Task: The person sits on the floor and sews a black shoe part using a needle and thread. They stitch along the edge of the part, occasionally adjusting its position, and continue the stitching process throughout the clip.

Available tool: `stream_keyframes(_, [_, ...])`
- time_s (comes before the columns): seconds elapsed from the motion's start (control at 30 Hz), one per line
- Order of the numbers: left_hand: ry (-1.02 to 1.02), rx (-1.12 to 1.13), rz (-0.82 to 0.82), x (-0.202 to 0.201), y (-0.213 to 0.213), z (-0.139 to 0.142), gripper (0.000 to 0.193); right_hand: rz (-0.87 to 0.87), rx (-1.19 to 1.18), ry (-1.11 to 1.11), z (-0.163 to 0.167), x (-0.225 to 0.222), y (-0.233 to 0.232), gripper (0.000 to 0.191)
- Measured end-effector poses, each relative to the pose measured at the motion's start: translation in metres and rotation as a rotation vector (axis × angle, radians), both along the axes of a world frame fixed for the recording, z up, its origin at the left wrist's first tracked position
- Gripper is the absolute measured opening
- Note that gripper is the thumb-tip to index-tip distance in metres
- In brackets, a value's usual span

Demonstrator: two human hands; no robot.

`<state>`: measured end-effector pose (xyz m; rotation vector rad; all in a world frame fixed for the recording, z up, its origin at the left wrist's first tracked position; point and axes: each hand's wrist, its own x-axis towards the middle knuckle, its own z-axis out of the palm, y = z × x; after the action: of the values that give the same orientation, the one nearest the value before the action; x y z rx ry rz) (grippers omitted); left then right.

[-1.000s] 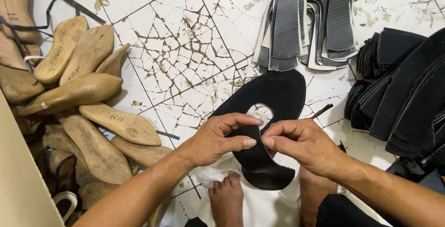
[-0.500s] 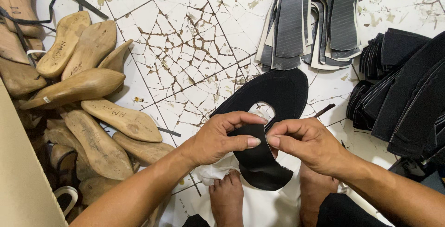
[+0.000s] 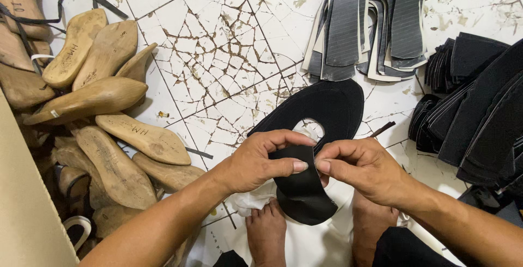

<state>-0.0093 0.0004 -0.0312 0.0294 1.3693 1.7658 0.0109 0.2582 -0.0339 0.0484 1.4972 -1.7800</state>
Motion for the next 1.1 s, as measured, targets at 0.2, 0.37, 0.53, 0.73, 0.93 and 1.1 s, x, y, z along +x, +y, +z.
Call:
stream_keyframes(0.2, [0.042,-0.025,-0.014,-0.001,0.001,0.002,0.043,-0.026,0.026,-0.029,0.000,0.001,-0.001,0.018])
stream_keyframes(0.37, [0.047,-0.033,-0.007,-0.001,0.002,-0.001,0.042,-0.057,0.039,-0.029,-0.001,0.003,-0.002,0.016])
stream_keyframes(0.53, [0.066,-0.006,-0.009,0.000,0.001,-0.004,0.041,-0.042,0.048,0.002,-0.004,0.005,-0.003,0.014])
stream_keyframes(0.73, [0.152,-0.089,-0.050,-0.003,0.005,0.006,0.044,0.021,0.200,0.186,-0.002,0.006,-0.003,0.013])
stream_keyframes(0.93, [1.169,-0.569,0.287,0.009,0.011,0.034,0.033,-0.053,0.219,0.329,0.001,0.004,-0.006,0.011])
stream_keyframes(1.1, [0.840,-0.536,0.175,0.018,0.022,0.043,0.015,-0.043,0.291,0.489,0.004,0.002,-0.009,0.009])
